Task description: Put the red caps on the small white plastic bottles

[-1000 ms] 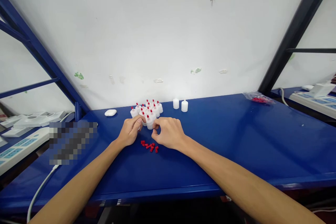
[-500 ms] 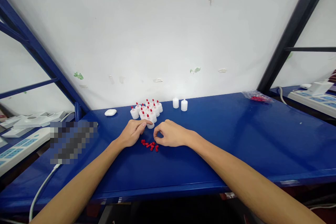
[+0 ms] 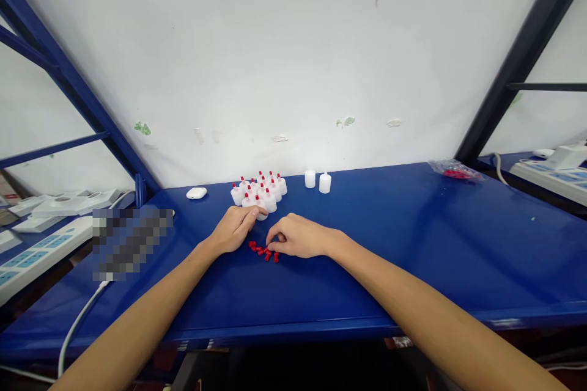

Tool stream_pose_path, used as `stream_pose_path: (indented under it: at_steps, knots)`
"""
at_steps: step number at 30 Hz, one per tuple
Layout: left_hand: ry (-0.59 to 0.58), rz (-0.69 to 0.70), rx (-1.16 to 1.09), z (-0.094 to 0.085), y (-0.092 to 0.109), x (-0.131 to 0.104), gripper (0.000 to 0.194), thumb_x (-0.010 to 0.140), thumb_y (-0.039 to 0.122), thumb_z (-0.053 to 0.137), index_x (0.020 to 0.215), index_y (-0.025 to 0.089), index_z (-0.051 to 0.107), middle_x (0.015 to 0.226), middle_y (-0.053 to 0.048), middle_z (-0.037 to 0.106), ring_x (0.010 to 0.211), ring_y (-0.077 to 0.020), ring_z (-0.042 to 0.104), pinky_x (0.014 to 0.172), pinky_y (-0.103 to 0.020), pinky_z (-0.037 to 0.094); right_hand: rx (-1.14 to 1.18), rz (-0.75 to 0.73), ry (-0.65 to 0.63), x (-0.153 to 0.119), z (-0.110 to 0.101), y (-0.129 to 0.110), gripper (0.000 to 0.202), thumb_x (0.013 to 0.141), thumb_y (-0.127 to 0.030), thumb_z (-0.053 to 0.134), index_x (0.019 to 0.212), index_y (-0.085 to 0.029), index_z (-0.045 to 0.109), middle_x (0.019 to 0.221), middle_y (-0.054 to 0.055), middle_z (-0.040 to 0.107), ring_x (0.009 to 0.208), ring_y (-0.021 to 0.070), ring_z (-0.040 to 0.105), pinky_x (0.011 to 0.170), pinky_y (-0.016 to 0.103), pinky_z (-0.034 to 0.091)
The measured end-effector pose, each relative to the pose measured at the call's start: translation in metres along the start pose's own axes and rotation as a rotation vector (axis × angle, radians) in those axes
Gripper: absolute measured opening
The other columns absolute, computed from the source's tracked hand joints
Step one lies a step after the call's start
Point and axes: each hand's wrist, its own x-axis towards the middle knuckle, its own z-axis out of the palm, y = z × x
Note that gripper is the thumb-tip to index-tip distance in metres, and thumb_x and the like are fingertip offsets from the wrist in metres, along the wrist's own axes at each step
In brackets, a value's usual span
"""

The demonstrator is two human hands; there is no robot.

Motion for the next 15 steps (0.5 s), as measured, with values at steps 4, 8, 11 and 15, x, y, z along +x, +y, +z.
stream_pose_path:
  at_steps: [4,8,11,15]
  knots:
    - [0.01,0.031,-0.077,0.002,-0.001,-0.001,0.053,0.103,0.041,0.025,0.111,0.016,0.071,0.061,0.0,0.06,0.059,-0.0143,0.057,0.064,-0.025,0.041,-0.003,0.014,0.087,0.004,0.004,0.005,0.009,0.086,-0.021,0.062,0.085,-0.017,0.071,0.06,-0.004,0.059,0.051,0.0081,0.048,0.055,0.021,0.036]
    - [0.053,0.058,-0.217,0.005,0.001,-0.003,0.055,0.104,0.043,0.02,0.122,0.014,0.063,0.057,0.003,0.053,0.054,-0.0137,0.053,0.063,-0.026,0.04,0.075,0.027,0.277,0.008,0.008,0.005,0.006,0.085,-0.019,0.062,0.085,-0.016,0.067,0.068,-0.003,0.063,0.057,0.0083,0.051,0.059,0.021,0.037]
    - [0.102,0.051,-0.294,0.008,0.006,-0.004,0.054,0.104,0.044,0.019,0.126,0.014,0.058,0.056,0.004,0.052,0.052,-0.0136,0.051,0.059,-0.026,0.038,0.18,0.027,0.47,0.008,0.012,-0.006,0.011,0.087,-0.025,0.061,0.09,-0.016,0.067,0.076,-0.001,0.067,0.051,0.0064,0.041,0.055,0.021,0.034]
    - [0.132,0.068,-0.337,0.01,0.012,-0.006,0.049,0.103,0.045,0.022,0.125,0.016,0.053,0.057,0.005,0.052,0.049,-0.0124,0.049,0.056,-0.024,0.038,0.243,0.021,0.59,0.008,0.018,-0.017,0.014,0.088,-0.027,0.06,0.093,-0.016,0.067,0.08,0.001,0.07,0.048,0.0056,0.032,0.05,0.022,0.03]
